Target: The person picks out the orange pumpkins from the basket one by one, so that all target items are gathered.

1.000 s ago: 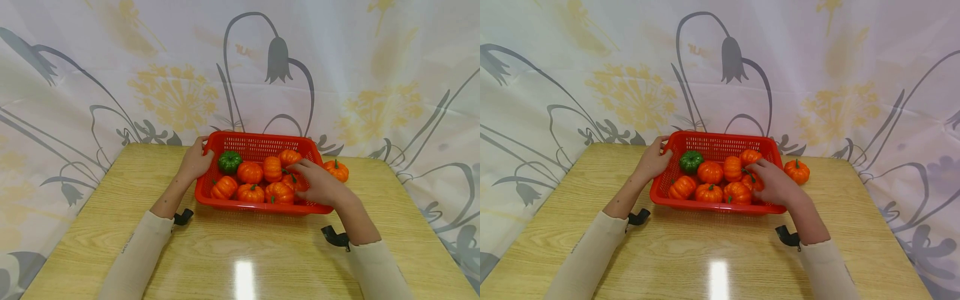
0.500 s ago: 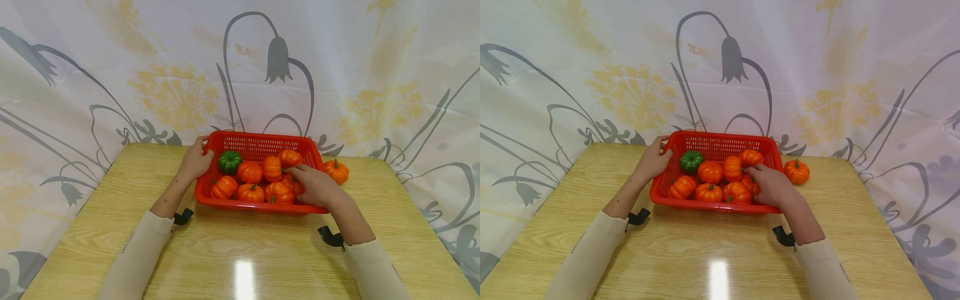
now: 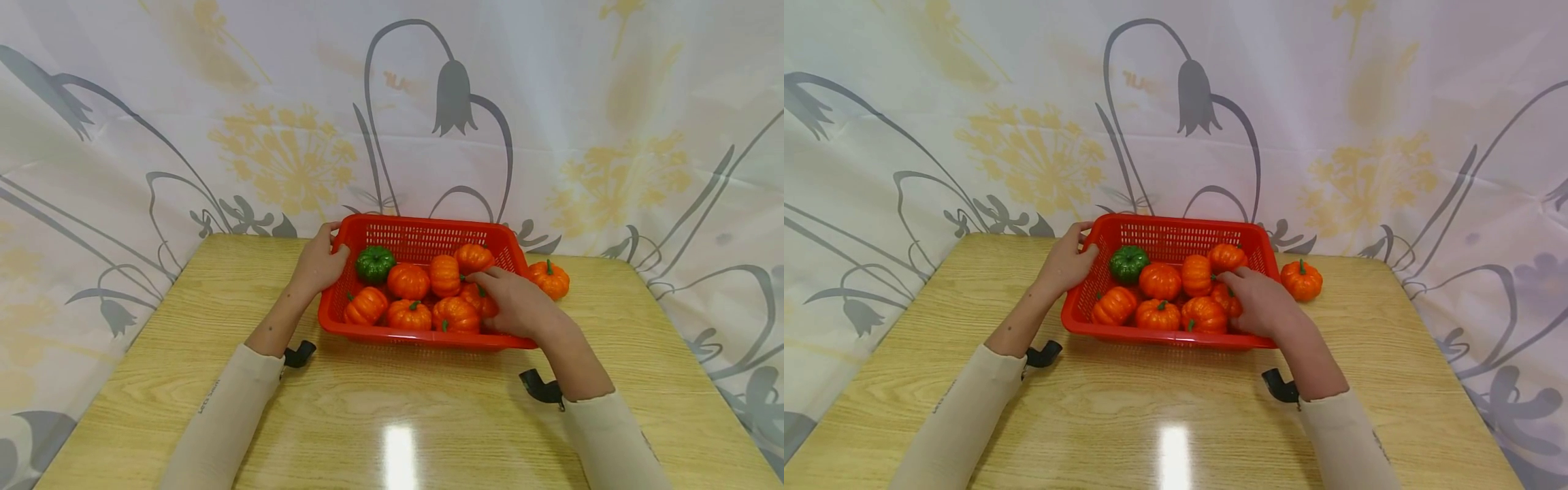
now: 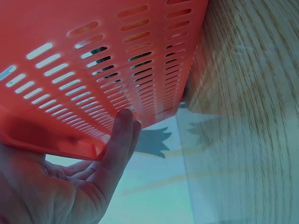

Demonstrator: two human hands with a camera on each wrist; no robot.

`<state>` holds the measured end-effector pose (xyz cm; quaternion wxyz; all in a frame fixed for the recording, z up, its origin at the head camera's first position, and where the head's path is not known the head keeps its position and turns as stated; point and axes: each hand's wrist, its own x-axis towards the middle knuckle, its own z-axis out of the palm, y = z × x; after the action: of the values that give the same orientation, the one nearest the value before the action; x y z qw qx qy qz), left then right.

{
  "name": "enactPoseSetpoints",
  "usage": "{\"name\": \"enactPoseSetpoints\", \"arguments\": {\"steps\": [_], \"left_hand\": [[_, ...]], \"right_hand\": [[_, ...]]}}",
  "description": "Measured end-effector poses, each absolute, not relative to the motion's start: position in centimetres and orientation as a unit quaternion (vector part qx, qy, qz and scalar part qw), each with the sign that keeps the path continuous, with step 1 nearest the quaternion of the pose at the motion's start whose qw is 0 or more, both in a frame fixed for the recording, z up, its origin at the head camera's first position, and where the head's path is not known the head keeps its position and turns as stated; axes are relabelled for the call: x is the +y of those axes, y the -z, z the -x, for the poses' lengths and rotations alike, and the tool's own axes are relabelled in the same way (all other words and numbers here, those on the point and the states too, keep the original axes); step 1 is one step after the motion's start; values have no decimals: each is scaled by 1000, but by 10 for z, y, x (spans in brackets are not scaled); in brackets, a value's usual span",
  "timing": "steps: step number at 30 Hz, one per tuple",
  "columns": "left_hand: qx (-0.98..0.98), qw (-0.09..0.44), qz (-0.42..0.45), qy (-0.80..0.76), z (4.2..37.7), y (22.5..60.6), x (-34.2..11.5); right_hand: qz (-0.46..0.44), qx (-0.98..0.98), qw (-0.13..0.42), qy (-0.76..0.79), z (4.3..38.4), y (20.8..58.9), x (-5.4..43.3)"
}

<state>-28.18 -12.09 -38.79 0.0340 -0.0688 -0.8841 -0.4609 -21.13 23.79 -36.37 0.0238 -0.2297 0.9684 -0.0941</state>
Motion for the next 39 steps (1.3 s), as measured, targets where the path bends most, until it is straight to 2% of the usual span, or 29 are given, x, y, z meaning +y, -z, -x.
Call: {"name": "enactPoseSetpoints", "arguments": {"steps": [14,39], "left_hand": [[-882,34,69,464,281,387,-121],[-883,39,71,463,282,387,-120]], "right_hand": [[231,966,10,114,204,346,245],[238,953,-60,179,191,316,271]]}}
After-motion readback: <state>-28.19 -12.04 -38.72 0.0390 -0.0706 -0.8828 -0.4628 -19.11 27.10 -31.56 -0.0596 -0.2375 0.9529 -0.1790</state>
